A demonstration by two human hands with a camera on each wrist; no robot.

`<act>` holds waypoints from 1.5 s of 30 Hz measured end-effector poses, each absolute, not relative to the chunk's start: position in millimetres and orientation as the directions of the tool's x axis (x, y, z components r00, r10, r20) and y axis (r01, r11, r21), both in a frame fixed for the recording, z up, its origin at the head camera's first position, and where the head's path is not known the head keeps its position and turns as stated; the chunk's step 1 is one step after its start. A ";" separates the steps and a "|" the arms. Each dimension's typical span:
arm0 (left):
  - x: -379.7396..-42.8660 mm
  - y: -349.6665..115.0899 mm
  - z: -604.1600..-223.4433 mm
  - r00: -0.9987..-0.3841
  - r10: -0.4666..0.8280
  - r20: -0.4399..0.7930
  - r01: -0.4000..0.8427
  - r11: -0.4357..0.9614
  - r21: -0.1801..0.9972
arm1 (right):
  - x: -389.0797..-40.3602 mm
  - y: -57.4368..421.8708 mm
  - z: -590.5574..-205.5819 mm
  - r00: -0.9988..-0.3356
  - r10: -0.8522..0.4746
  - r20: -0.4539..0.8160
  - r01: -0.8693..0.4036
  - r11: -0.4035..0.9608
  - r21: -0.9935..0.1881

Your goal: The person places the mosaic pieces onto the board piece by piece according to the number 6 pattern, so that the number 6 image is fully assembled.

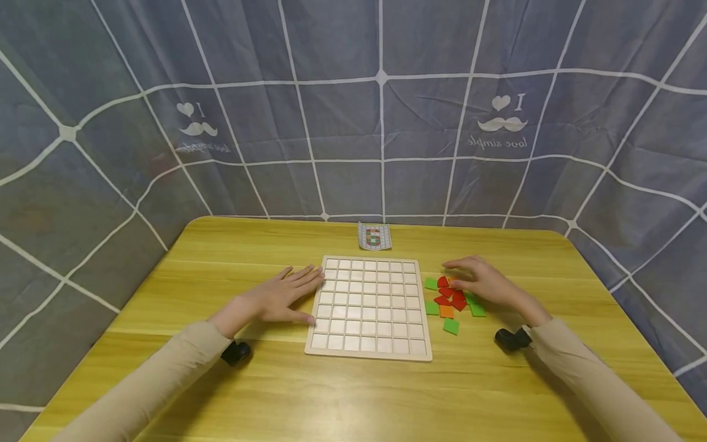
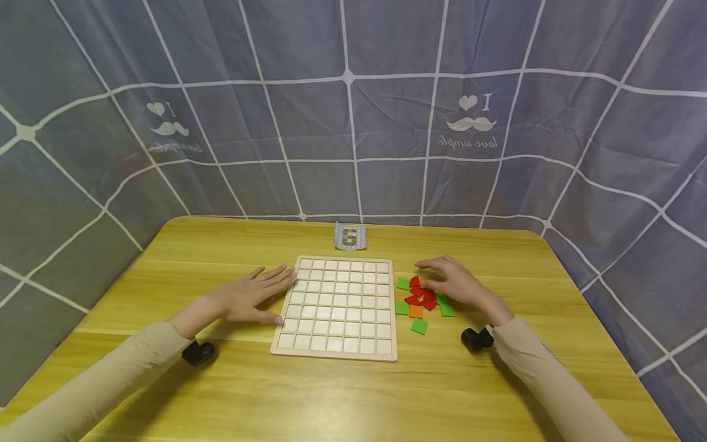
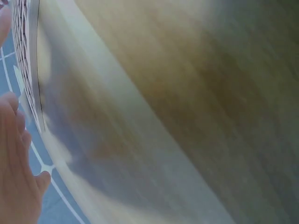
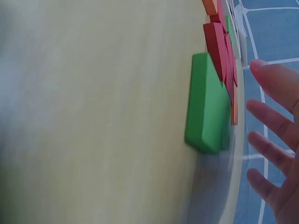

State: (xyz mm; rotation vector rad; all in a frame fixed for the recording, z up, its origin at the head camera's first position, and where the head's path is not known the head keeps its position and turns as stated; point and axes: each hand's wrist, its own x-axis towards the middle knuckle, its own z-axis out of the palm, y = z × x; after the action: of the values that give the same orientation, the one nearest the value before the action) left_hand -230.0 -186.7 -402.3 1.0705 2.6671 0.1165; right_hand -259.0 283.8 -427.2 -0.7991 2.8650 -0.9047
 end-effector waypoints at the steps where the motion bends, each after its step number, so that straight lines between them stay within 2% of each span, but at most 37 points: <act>1: -229.8 -186.2 -402.3 -0.692 0.687 -0.224 0.665 0.727 0.173 | -259.7 282.4 -427.0 -0.864 -0.490 0.114 -0.466 0.695 -0.548; 13: -235.7 -182.7 -406.7 -0.667 0.691 -0.279 0.676 0.718 0.163 | -265.2 277.5 -425.5 -0.828 -0.552 0.094 -0.496 0.646 -0.580; 22: -237.6 -179.4 -408.4 -0.655 0.696 -0.292 0.681 0.712 0.171 | -267.4 278.9 -426.6 -0.806 -0.582 0.108 -0.536 0.640 -0.551; 39: -234.9 -175.9 -410.7 -0.651 0.698 -0.298 0.681 0.711 0.175 | -261.7 271.6 -425.1 -0.842 -0.518 0.151 -0.529 0.738 -0.419; 45: -234.6 -175.0 -410.5 -0.650 0.703 -0.287 0.687 0.706 0.173 | -261.6 272.8 -422.0 -0.840 -0.531 0.115 -0.526 0.741 -0.418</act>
State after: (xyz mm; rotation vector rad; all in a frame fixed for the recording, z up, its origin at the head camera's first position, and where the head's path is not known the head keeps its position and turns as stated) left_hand -234.6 -175.0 -410.5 1.0883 2.5826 0.0690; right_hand -261.6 272.8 -422.0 -0.8862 2.9200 -0.6956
